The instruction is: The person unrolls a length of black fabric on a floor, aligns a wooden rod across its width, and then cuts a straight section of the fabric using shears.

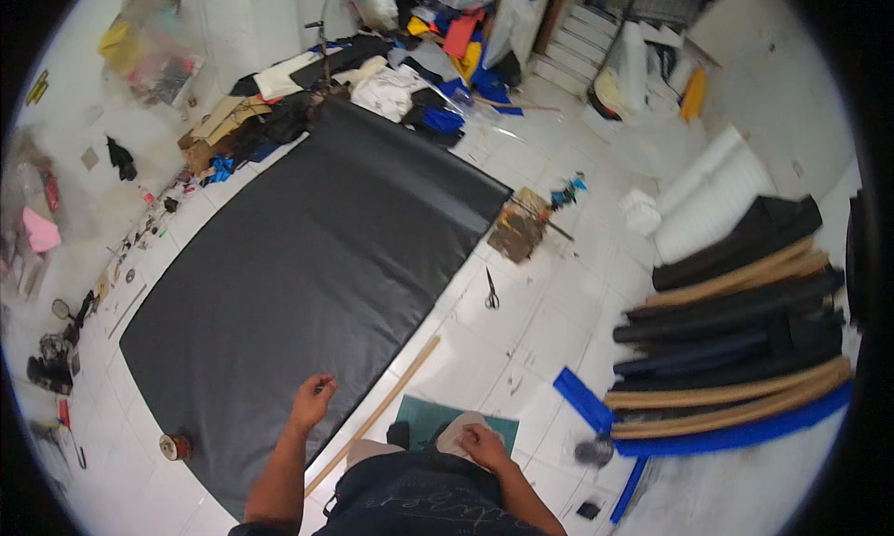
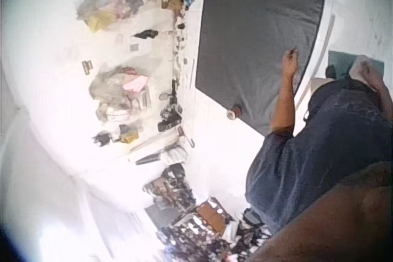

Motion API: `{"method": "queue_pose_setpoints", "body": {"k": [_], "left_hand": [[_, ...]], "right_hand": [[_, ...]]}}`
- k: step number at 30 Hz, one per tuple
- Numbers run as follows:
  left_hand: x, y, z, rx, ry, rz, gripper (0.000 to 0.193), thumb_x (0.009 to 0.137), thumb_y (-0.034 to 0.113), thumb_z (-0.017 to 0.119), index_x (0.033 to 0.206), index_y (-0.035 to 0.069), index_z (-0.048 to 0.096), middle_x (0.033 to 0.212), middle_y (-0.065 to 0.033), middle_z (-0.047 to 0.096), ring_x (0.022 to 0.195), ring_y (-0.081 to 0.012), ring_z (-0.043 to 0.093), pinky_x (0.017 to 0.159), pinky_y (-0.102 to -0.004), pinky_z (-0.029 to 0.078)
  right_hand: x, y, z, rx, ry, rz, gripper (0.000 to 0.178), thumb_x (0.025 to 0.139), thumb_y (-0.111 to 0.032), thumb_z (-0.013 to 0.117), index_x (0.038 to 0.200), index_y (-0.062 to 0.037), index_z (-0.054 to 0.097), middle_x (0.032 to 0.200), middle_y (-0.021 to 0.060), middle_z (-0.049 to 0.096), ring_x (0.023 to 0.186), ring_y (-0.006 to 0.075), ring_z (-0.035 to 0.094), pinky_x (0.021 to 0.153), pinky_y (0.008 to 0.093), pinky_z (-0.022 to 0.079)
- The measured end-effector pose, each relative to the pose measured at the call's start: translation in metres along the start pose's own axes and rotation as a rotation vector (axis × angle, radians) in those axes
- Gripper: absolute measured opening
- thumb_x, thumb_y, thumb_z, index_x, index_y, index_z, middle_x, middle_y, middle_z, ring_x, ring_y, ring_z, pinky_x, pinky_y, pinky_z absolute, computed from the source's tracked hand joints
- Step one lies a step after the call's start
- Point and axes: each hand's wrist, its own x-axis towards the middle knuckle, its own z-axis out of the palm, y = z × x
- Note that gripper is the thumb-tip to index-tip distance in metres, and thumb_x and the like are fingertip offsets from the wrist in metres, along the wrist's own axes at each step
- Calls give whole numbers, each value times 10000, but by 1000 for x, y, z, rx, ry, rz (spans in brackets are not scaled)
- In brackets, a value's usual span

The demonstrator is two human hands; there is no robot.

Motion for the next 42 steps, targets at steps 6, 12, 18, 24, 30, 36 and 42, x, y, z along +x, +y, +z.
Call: {"method": "queue_pose_setpoints", "body": {"k": [6, 12, 18, 24, 30, 36, 42], "left_hand": [[53, 23, 86, 60, 161, -91, 368, 881, 327, 662, 1104, 35, 688, 954, -172, 709, 888, -285, 675, 809, -362, 518], [56, -62, 277, 402, 125, -42, 500, 819, 449, 660, 1106, 41, 688, 1006, -239, 682, 968, -392, 650, 872, -439, 516], [30, 104, 325, -52, -191, -634, 461, 834, 391, 656, 1086, 5, 665, 1037, -204, 676, 1061, -383, 599, 999, -487, 427], [83, 67, 369, 59, -204, -724, 441, 845, 303, 667, 1156, -4, 609, 1088, -190, 647, 1048, -359, 591, 962, -457, 442], [169, -48, 415, 297, -190, -636, 453, 855, 215, 678, 1226, -12, 553, 1140, -175, 618, 1036, -334, 582, 924, -427, 458], [285, -151, 384, 372, 431, -558, 554, 818, 172, 747, 1288, -15, 519, 1041, -112, 609, 960, -229, 578, 861, -357, 460], [293, -209, 372, -226, -124, -592, 443, 954, 144, 597, 1372, 41, 493, 1013, -41, 579, 907, -148, 530, 780, -288, 452]], "right_hand": [[139, -59, -127, -349, -277, -275, 462, 879, -346, 691, 1206, -25, 624, 1195, 231, 619, 1099, 371, 603, 934, 403, 486], [336, -30, -234, -644, -565, -387, 415, 907, -446, 595, 1024, -58, 686, 1189, 222, 611, 1120, 397, 573, 902, 463, 486], [394, -75, -337, -804, -1418, -30, 477, 951, -494, 534, 1119, -48, 538, 1028, 200, 639, 990, 356, 622, 808, 473, 469], [446, 17, -297, -895, -2254, -171, 420, 897, -371, 605, 1029, 27, 612, 1000, 224, 644, 947, 333, 631, 785, 447, 477], [610, 37, -155, -485, -1694, -34, 319, 889, -303, 630, 1063, -35, 606, 1017, 190, 665, 971, 312, 648, 809, 425, 498], [917, 196, -65, -712, -213, -165, 561, 910, -545, 538, 1131, -39, 643, 1082, 182, 682, 1034, 357, 643, 864, 451, 500], [1015, 249, -67, -754, 178, 189, 892, 862, -755, 427, 1187, 53, 619, 1205, 264, 627, 1127, 398, 611, 953, 483, 470]]}}
